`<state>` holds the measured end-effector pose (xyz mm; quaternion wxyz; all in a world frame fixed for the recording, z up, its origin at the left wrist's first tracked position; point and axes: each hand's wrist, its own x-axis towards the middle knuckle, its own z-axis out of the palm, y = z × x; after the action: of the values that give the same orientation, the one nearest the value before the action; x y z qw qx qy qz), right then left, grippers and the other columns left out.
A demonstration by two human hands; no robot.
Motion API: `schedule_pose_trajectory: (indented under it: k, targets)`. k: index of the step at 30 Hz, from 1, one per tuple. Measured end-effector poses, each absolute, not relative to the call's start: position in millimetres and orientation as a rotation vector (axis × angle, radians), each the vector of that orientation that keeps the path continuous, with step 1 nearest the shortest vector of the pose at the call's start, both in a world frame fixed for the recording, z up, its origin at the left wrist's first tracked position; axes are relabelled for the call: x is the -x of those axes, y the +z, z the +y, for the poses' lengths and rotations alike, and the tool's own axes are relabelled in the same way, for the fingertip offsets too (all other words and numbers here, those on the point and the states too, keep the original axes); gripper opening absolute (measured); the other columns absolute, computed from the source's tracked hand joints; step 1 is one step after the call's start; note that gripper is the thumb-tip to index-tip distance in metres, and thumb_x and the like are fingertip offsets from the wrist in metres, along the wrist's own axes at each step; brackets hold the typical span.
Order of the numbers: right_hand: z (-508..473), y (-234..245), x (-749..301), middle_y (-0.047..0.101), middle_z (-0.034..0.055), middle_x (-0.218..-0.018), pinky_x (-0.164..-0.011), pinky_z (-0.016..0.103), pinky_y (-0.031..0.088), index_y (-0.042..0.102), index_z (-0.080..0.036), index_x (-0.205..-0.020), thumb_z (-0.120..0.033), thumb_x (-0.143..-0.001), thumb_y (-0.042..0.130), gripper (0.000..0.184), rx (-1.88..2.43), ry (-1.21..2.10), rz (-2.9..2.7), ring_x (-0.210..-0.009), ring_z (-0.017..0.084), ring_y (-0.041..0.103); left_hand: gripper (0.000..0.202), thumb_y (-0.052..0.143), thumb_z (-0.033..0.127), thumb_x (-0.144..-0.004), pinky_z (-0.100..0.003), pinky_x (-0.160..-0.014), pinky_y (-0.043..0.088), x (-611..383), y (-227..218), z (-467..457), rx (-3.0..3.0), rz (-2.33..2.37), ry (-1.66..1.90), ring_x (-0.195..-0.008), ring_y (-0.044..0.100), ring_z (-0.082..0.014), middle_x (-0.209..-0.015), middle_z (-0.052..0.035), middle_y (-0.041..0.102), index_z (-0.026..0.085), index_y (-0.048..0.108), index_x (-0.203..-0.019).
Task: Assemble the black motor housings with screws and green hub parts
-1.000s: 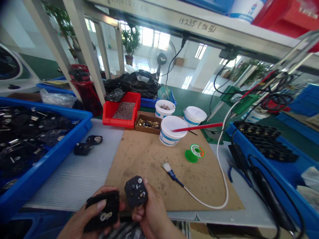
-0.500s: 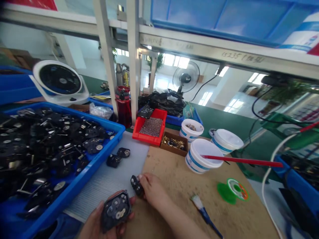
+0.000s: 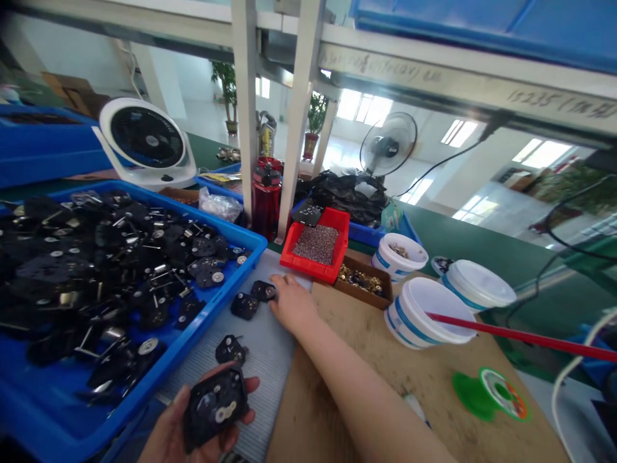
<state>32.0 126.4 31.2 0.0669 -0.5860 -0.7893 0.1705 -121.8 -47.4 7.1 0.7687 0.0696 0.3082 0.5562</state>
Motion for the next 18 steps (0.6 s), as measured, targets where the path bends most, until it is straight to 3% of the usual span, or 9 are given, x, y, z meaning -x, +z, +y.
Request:
schedule_pose_trajectory:
  k: [6,11,18]
  targets:
    - [137,21,-27,0.064,0.0064,-0.108,-0.088,0.044,0.05,0.061,-0.016,-0.111,-0.034,-0.093,0.064,0.026,1.687,0.44,-2.431,-0.099,0.023,0.062,0.048,0.07,0.054,-0.079,-0.029,-0.058,0.049,118,16,-49,-0.173,0.666,1.073,-0.08,0.074,-0.0324,-0.108,-0.0196,0.076,0.02,0.068,-0.114]
    - [108,47,-65,0.063,0.0027,-0.083,-0.071,0.032,0.045,0.061,-0.016,-0.098,-0.029,-0.089,0.063,0.015,1.681,0.44,-2.216,-0.077,0.02,0.06,0.051,0.069,0.055,-0.079,-0.028,-0.06,0.047,111,33,-54,-0.201,0.677,1.041,-0.08,0.073,-0.0301,-0.106,-0.0193,0.076,0.018,0.067,-0.115]
    - [-5,59,-148,0.055,-0.0004,-0.074,-0.059,0.025,0.042,0.059,-0.018,-0.099,-0.041,-0.094,0.049,0.025,1.597,0.63,-1.841,-0.065,0.016,0.052,0.051,0.072,0.056,-0.076,-0.027,-0.062,0.045,90,47,-60,-0.246,0.697,0.947,-0.079,0.074,-0.0301,-0.104,-0.0166,0.077,0.019,0.068,-0.112]
